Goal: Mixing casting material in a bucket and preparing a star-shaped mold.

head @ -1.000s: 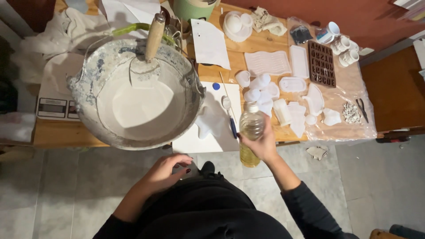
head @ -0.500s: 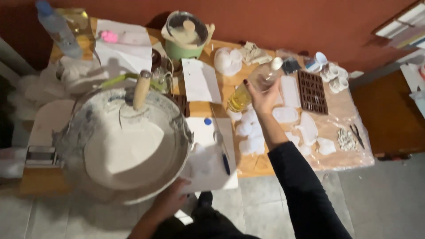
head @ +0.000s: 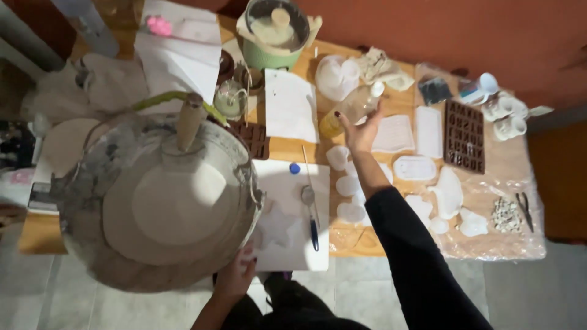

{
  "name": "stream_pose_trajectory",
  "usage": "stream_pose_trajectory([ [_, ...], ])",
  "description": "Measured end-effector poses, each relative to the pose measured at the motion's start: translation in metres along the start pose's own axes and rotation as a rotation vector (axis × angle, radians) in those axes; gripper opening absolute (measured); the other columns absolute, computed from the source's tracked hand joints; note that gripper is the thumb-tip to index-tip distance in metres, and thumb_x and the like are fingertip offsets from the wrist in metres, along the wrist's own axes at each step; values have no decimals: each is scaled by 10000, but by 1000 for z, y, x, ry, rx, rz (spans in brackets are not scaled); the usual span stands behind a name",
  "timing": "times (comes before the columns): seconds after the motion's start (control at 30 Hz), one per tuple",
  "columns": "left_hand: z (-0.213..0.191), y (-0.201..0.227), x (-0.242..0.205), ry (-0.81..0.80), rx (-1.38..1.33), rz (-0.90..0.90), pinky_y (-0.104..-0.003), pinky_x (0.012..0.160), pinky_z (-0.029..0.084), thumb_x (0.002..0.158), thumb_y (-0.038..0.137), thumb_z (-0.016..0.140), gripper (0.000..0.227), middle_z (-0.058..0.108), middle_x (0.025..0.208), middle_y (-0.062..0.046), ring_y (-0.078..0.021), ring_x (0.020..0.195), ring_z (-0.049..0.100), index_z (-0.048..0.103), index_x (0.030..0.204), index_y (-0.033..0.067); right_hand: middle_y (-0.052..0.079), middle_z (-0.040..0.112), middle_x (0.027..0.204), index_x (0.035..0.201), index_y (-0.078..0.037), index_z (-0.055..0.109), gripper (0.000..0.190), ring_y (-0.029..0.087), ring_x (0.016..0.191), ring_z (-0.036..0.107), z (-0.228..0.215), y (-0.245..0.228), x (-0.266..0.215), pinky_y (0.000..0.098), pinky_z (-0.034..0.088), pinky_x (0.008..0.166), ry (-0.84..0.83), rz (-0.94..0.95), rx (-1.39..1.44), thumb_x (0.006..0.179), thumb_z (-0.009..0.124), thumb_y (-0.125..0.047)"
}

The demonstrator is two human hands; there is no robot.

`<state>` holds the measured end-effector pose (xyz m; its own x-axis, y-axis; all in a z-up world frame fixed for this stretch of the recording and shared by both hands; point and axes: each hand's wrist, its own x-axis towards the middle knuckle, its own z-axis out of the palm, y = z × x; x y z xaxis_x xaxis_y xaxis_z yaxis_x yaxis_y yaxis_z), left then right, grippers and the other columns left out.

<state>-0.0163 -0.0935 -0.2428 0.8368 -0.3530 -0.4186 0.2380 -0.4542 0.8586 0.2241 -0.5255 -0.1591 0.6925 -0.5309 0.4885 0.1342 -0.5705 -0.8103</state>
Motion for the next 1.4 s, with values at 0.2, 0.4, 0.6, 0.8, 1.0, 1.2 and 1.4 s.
stream_pose_trajectory([
  [0.2, 37, -44, 28, 172, -375, 57, -333, 921, 551, 917, 134, 659, 483, 680, 1284, -93, -199, 1091, 707, 529, 1367, 17, 136, 693, 1060, 1285, -64, 613, 427, 206, 903, 663, -50, -63, -205, 367, 552, 800, -538, 468, -85, 904, 760, -187],
  [0.4, 47, -31, 60, 180, -612, -135, -337, 893, 530, 960, 107, 668, 347, 721, 1156, -108, -202, 1042, 669, 665, 1282, -22, 114, 782, 980, 1119, -26, 691, 338, 173, 842, 753, -37, -124, -309, 331, 602, 761, -588, 719, -280, 855, 788, -214],
  [0.6, 24, 29, 65, -152, -952, -103, -351, 917, 518, 900, 10, 675, 419, 716, 1143, -114, -220, 1071, 663, 592, 1311, 5, 117, 731, 942, 1048, 18, 684, 239, 203, 785, 694, -58, -132, -313, 348, 582, 722, -197, 1091, 227, 846, 773, -75],
  [0.8, 4, 152, 23, -612, -1250, -10, -418, 1023, 506, 886, -32, 613, 535, 631, 1295, -147, -260, 1210, 622, 497, 1409, -23, 96, 694, 1006, 1037, 32, 683, 223, 184, 918, 689, -110, -214, -301, 337, 583, 822, -3, 845, 633, 827, 759, 37],
  [1.0, -9, 237, -9, -726, -1209, 30, -465, 1052, 467, 949, 93, 572, 637, 566, 1406, -165, -294, 1286, 570, 361, 1548, 37, 137, 668, 1239, 1205, -8, 630, 357, 346, 1194, 612, -135, -337, -267, 486, 440, 1051, 37, 31, -330, 857, 701, -40],
  [1.2, -21, 268, -31, -810, -1183, 139, -442, 1109, 442, 990, 218, 505, 654, 530, 1474, -136, -266, 1354, 526, 305, 1595, 70, 184, 450, 1585, 1476, -26, 486, 600, 458, 1546, 270, -142, -345, -259, 685, -16, 1215, -242, -273, -607, 939, 594, -271],
  [1.4, -29, 278, -38, -851, -1177, 147, -456, 1121, 424, 1040, 332, 470, 647, 510, 1490, -172, -290, 1368, 506, 318, 1587, 21, 98, 439, 1612, 1504, -101, 505, 651, 405, 1551, 273, -152, -343, -264, 727, -56, 1193, -385, -346, -728, 939, 586, -415],
])
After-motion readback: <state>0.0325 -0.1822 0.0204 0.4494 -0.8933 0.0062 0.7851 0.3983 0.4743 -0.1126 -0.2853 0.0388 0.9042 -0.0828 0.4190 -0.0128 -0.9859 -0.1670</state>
